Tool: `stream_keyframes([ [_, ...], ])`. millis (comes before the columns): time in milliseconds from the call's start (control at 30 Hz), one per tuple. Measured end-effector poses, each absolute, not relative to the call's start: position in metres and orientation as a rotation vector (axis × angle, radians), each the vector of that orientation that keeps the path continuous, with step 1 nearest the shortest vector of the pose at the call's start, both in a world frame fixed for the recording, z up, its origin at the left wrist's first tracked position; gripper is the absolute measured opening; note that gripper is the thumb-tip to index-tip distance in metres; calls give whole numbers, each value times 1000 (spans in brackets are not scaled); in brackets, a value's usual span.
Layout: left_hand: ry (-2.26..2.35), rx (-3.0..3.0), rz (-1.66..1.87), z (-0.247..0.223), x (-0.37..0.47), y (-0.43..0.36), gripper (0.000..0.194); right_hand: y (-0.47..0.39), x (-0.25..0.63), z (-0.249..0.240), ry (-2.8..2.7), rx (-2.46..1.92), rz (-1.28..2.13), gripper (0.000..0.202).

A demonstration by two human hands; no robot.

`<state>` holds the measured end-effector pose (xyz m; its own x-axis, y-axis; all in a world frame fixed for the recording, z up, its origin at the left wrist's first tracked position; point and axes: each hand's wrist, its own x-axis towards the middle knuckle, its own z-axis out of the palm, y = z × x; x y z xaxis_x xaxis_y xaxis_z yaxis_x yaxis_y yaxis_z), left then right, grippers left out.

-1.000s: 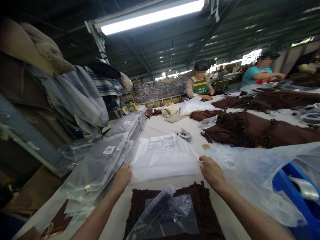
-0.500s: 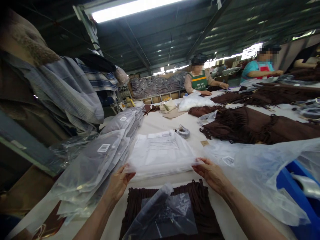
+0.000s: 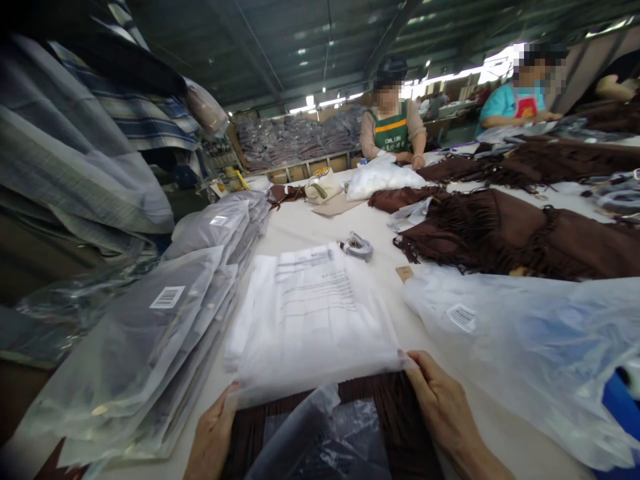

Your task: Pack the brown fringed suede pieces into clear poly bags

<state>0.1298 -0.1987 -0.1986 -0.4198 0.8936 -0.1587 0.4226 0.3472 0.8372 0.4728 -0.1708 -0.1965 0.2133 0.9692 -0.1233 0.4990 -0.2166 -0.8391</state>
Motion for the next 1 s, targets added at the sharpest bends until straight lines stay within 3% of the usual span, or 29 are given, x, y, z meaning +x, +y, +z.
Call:
stream_keyframes([
  [200, 1980, 1023, 874, -198, 130, -220, 49, -193, 474, -193, -1334, -1909, 894, 48],
  [467, 2063, 1135, 788, -179, 146, -233, 69, -219, 488, -190, -1456, -1968, 917, 51],
  [667, 2075, 1326, 751, -167, 154, -238, 52, -230, 485, -182, -1588, -1933, 866, 48],
  [1000, 2146, 1440, 760, -155, 162, -247, 53, -236, 481, -171, -1726, -1851, 742, 43],
])
